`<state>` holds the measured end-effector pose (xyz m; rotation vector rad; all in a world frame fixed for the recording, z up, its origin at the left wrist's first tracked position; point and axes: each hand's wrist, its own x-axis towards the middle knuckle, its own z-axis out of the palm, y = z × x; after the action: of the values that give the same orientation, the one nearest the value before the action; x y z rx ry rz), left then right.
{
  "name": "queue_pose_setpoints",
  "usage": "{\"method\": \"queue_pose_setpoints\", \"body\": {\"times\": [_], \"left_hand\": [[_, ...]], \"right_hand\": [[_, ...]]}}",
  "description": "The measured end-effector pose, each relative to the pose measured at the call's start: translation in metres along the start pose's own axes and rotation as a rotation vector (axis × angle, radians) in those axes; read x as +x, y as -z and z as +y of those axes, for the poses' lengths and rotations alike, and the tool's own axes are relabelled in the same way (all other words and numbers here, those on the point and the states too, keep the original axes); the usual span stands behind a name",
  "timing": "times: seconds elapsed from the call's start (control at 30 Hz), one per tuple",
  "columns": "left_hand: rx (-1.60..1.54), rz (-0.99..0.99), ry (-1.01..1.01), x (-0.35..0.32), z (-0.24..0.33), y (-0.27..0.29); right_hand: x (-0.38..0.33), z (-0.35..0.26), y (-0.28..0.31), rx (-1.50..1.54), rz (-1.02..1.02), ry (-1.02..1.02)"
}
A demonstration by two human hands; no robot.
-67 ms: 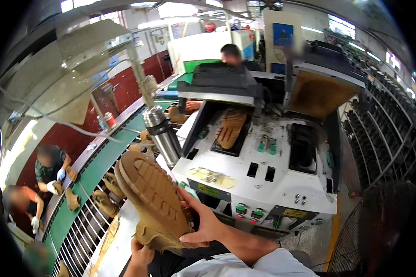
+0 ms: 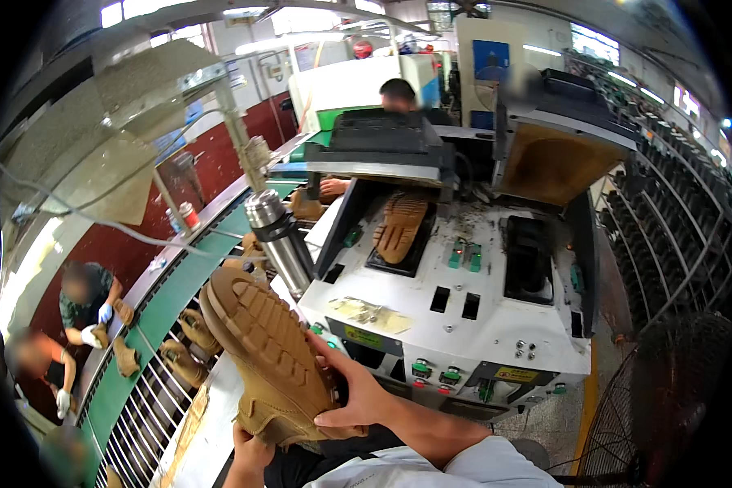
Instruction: The person places a shoe sole onto a machine, removes a processed shoe from the machine, and places a new shoe onto the machine bed. The person then picks up finished shoes from a conveyor belt, wipes the soles by hand, and places them onto a different conveyor belt section.
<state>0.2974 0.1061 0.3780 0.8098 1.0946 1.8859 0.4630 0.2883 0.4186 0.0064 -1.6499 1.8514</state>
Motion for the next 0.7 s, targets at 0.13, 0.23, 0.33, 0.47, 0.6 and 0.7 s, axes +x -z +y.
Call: {"method": "queue_pose_setpoints", "body": {"times": [0.13, 0.23, 0.33, 0.47, 0.6, 0.7], "left_hand": [[-0.143, 0.016, 0.038, 0.033, -0.020, -0.032], [-0.292, 0.003, 0.122, 0.055, -0.027, -0.053], [-0.275, -0.066, 0.151, 0.070, -0.037, -0.073], [-0.192, -0.236, 0.125, 0.082, -0.052, -0.104], [-0.398, -0.414, 0.320, 0.103, -0.080, -0.119], [-0.470, -0.318, 0.548, 0.121, -0.091, -0.162]], "right_hand": [[0.006, -0.023, 0.015, -0.460, 0.005, 0.078], [0.006, -0.036, 0.022, -0.634, 0.023, 0.014], [-0.005, -0.048, 0.039, -0.756, 0.067, -0.021], [-0.025, -0.056, 0.064, -0.838, 0.152, -0.063], [-0.052, -0.073, 0.092, -0.892, 0.199, -0.056], [-0.075, -0.071, 0.120, -0.748, 0.382, 0.043]]}}
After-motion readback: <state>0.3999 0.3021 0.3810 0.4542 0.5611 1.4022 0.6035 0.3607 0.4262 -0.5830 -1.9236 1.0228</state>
